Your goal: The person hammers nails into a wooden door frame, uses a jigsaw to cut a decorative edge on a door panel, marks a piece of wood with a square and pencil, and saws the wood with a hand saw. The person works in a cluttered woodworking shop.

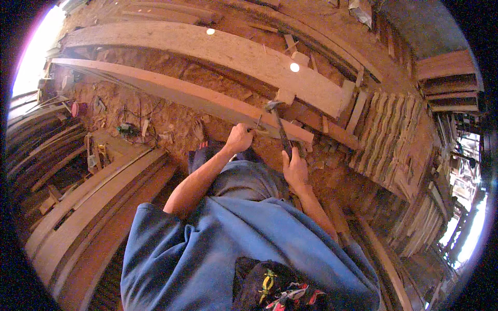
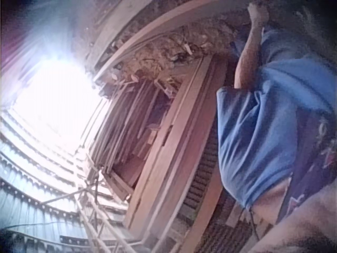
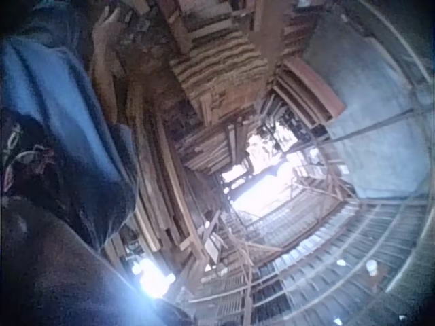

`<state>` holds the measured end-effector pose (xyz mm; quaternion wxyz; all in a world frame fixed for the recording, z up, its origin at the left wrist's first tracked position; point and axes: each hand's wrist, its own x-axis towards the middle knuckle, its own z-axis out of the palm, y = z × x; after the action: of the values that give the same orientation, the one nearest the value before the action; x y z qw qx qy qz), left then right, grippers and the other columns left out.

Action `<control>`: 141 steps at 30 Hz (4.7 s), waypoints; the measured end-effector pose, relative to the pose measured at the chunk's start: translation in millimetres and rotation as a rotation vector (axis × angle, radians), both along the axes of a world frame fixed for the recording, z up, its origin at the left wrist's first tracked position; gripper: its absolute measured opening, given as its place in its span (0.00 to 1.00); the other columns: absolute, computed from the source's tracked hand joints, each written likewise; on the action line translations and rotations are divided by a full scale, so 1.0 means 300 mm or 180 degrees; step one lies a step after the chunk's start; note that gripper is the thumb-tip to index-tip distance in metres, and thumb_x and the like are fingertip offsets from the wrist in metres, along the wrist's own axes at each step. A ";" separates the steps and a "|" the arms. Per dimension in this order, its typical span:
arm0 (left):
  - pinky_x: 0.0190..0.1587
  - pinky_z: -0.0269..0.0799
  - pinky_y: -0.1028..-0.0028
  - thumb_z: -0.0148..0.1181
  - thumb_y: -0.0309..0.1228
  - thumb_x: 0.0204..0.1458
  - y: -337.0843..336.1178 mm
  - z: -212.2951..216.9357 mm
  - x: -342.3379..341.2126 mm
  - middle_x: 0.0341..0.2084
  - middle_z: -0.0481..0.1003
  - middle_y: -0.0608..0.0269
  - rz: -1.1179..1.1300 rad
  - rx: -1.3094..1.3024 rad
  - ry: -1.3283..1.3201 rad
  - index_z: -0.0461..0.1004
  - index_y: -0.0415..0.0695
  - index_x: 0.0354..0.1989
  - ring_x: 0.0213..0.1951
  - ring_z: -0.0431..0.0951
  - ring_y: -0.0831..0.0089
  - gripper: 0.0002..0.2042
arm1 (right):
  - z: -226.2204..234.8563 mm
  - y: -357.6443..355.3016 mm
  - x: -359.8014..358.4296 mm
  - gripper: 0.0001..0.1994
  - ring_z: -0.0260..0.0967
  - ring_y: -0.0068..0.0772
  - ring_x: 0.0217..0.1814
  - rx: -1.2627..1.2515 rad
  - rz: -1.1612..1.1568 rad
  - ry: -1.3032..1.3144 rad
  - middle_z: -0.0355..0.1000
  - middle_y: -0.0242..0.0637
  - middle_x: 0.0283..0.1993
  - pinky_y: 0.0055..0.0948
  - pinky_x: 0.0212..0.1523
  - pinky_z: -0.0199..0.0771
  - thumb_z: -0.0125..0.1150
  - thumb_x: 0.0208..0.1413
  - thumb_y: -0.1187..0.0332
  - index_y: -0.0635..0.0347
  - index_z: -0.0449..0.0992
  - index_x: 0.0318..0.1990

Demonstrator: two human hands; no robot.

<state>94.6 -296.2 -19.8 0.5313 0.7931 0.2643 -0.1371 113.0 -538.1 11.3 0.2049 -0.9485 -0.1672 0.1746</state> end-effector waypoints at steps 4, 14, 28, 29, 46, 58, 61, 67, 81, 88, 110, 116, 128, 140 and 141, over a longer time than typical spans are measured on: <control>0.47 0.75 0.55 0.60 0.32 0.55 -0.017 -0.026 -0.009 0.36 0.80 0.39 0.0136 0.0024 -0.0261 0.83 0.39 0.39 0.42 0.80 0.42 0.11 | 0.024 0.003 -0.004 0.29 0.64 0.69 0.64 -0.0084 -0.0093 0.0157 0.66 0.66 0.62 0.55 0.63 0.66 0.49 0.67 0.50 0.68 0.66 0.62; 0.49 0.74 0.54 0.62 0.30 0.53 -0.008 0.046 -0.014 0.37 0.79 0.39 -0.0447 0.0083 -0.0580 0.82 0.41 0.44 0.45 0.79 0.43 0.11 | -0.075 -0.102 -0.099 0.21 0.71 0.58 0.39 0.0820 -0.0267 -0.0863 0.74 0.55 0.37 0.48 0.42 0.70 0.51 0.68 0.54 0.67 0.72 0.51; 0.41 0.71 0.44 0.46 0.35 0.64 0.210 -0.011 -0.164 0.34 0.78 0.38 0.0494 0.1406 -0.0410 0.73 0.38 0.43 0.40 0.77 0.35 0.13 | -0.067 -0.050 -0.091 0.18 0.66 0.34 0.25 0.0952 -0.0623 -0.0166 0.68 0.35 0.22 0.39 0.28 0.66 0.52 0.69 0.54 0.63 0.72 0.41; 0.40 0.70 0.44 0.46 0.36 0.65 0.232 -0.026 -0.164 0.31 0.78 0.37 0.0663 0.1073 -0.0500 0.72 0.38 0.40 0.38 0.76 0.34 0.13 | -0.049 -0.015 -0.082 0.18 0.67 0.36 0.26 0.1065 -0.0448 -0.0295 0.69 0.36 0.23 0.41 0.29 0.66 0.52 0.68 0.54 0.63 0.72 0.41; 0.41 0.69 0.44 0.47 0.37 0.65 0.331 -0.052 -0.150 0.31 0.77 0.35 0.0944 0.0312 -0.0305 0.75 0.39 0.34 0.39 0.76 0.34 0.15 | 0.147 0.422 -0.013 0.29 0.63 0.64 0.66 0.0553 0.0224 0.0532 0.68 0.60 0.63 0.54 0.74 0.47 0.49 0.67 0.50 0.69 0.67 0.63; 0.44 0.72 0.46 0.51 0.33 0.60 0.323 -0.065 -0.150 0.32 0.78 0.38 0.0956 0.0606 -0.0345 0.76 0.38 0.34 0.39 0.78 0.37 0.11 | 0.110 0.492 0.002 0.31 0.67 0.74 0.58 -0.0317 0.0327 0.0484 0.68 0.71 0.57 0.57 0.60 0.68 0.48 0.67 0.49 0.72 0.66 0.62; 0.44 0.71 0.46 0.51 0.33 0.60 0.333 -0.079 -0.154 0.32 0.78 0.38 0.0960 0.0571 -0.0333 0.76 0.39 0.34 0.40 0.78 0.37 0.12 | 0.122 0.498 0.024 0.32 0.69 0.70 0.58 -0.0749 0.0544 0.0814 0.69 0.71 0.57 0.57 0.61 0.67 0.49 0.67 0.47 0.71 0.66 0.63; 0.45 0.71 0.48 0.50 0.34 0.62 0.309 -0.034 -0.149 0.33 0.78 0.39 0.1460 0.0324 -0.0637 0.77 0.39 0.35 0.41 0.78 0.39 0.12 | 0.120 0.308 0.034 0.31 0.69 0.69 0.58 0.0453 0.0517 0.0584 0.71 0.64 0.57 0.51 0.62 0.67 0.49 0.67 0.48 0.70 0.66 0.63; 0.42 0.76 0.48 0.54 0.35 0.58 -0.373 -0.041 -0.104 0.32 0.80 0.43 0.0447 0.0739 -0.0808 0.78 0.40 0.36 0.36 0.80 0.41 0.11 | -0.017 -0.358 0.173 0.25 0.73 0.52 0.48 0.0701 -0.0327 0.1069 0.76 0.50 0.48 0.42 0.54 0.71 0.52 0.67 0.51 0.65 0.70 0.59; 0.37 0.76 0.48 0.58 0.36 0.57 -0.643 -0.012 -0.058 0.30 0.80 0.45 0.0286 0.1283 -0.0417 0.77 0.42 0.38 0.34 0.81 0.43 0.10 | -0.076 -0.632 0.186 0.13 0.58 0.16 0.25 0.1622 0.0053 0.0368 0.64 0.24 0.24 0.24 0.25 0.60 0.53 0.68 0.57 0.59 0.72 0.42; 0.47 0.76 0.51 0.62 0.35 0.50 -0.677 -0.084 0.002 0.37 0.81 0.44 0.1090 0.1265 -0.0058 0.79 0.43 0.44 0.43 0.81 0.44 0.14 | -0.059 -0.729 0.242 0.34 0.73 0.55 0.54 0.0949 0.0654 0.0763 0.74 0.57 0.52 0.42 0.58 0.69 0.49 0.66 0.44 0.73 0.67 0.60; 0.50 0.76 0.53 0.60 0.31 0.49 -0.660 -0.119 -0.009 0.39 0.81 0.44 0.1136 0.1189 -0.0363 0.79 0.43 0.46 0.44 0.80 0.44 0.15 | -0.042 -0.693 0.255 0.42 0.69 0.65 0.62 0.0707 0.0702 0.0817 0.70 0.65 0.59 0.48 0.63 0.67 0.44 0.64 0.37 0.74 0.64 0.65; 0.41 0.78 0.50 0.58 0.32 0.53 -0.673 -0.045 -0.001 0.34 0.81 0.45 0.0817 0.1568 0.0057 0.76 0.45 0.49 0.39 0.82 0.44 0.15 | 0.018 -0.585 0.286 0.33 0.73 0.68 0.52 0.0747 0.1010 0.0474 0.76 0.64 0.46 0.51 0.53 0.72 0.47 0.67 0.43 0.72 0.68 0.57; 0.36 0.74 0.46 0.50 0.33 0.59 -0.678 -0.050 -0.018 0.30 0.79 0.45 0.0604 0.1836 -0.0196 0.72 0.43 0.39 0.36 0.81 0.42 0.08 | 0.122 -0.513 0.321 0.24 0.76 0.63 0.38 0.0621 0.1258 0.0090 0.77 0.61 0.39 0.54 0.40 0.77 0.49 0.68 0.51 0.65 0.70 0.56; 0.36 0.74 0.46 0.49 0.33 0.60 -0.679 -0.051 -0.017 0.31 0.79 0.45 0.0596 0.1840 -0.0226 0.72 0.43 0.39 0.36 0.81 0.42 0.08 | 0.134 -0.511 0.317 0.23 0.77 0.62 0.38 0.1114 0.1238 -0.0112 0.77 0.61 0.39 0.53 0.38 0.77 0.51 0.68 0.52 0.64 0.70 0.56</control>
<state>89.4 -499.9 -35.2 0.3029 0.8879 0.3456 0.0212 208.1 -691.5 51.5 0.3255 -0.8515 -0.3775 0.1626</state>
